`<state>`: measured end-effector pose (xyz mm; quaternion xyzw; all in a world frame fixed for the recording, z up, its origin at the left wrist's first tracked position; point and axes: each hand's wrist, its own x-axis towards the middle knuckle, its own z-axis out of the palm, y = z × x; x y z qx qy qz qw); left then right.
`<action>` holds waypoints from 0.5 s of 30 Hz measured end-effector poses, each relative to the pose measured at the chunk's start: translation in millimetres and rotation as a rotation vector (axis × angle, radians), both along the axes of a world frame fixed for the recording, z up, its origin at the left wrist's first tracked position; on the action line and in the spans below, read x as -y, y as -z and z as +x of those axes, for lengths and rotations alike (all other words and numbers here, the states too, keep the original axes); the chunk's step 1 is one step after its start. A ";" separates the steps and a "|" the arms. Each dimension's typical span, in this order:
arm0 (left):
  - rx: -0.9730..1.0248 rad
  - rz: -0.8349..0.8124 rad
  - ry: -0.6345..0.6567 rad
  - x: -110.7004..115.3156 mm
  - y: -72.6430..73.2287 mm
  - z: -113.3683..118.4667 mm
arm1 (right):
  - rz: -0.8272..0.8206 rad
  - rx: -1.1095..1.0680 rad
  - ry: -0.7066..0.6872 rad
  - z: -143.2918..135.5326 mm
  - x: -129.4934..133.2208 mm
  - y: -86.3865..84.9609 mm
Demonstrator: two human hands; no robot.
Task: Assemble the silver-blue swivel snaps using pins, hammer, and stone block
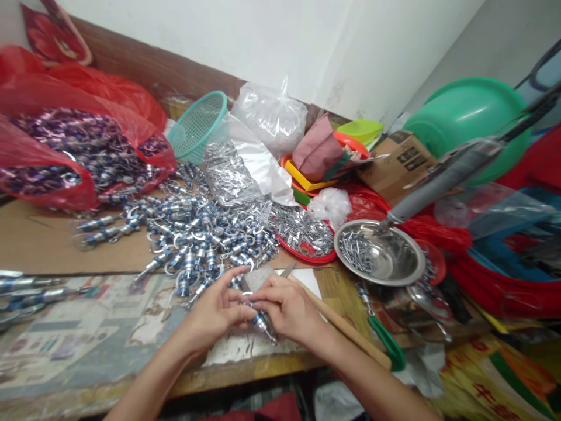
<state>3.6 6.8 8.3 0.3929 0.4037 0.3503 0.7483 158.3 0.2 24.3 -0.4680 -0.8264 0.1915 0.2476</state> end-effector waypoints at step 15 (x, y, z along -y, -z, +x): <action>-0.041 -0.008 -0.037 0.3 0.6 -0.5 | -0.074 0.295 0.387 96.9 24.9 34.9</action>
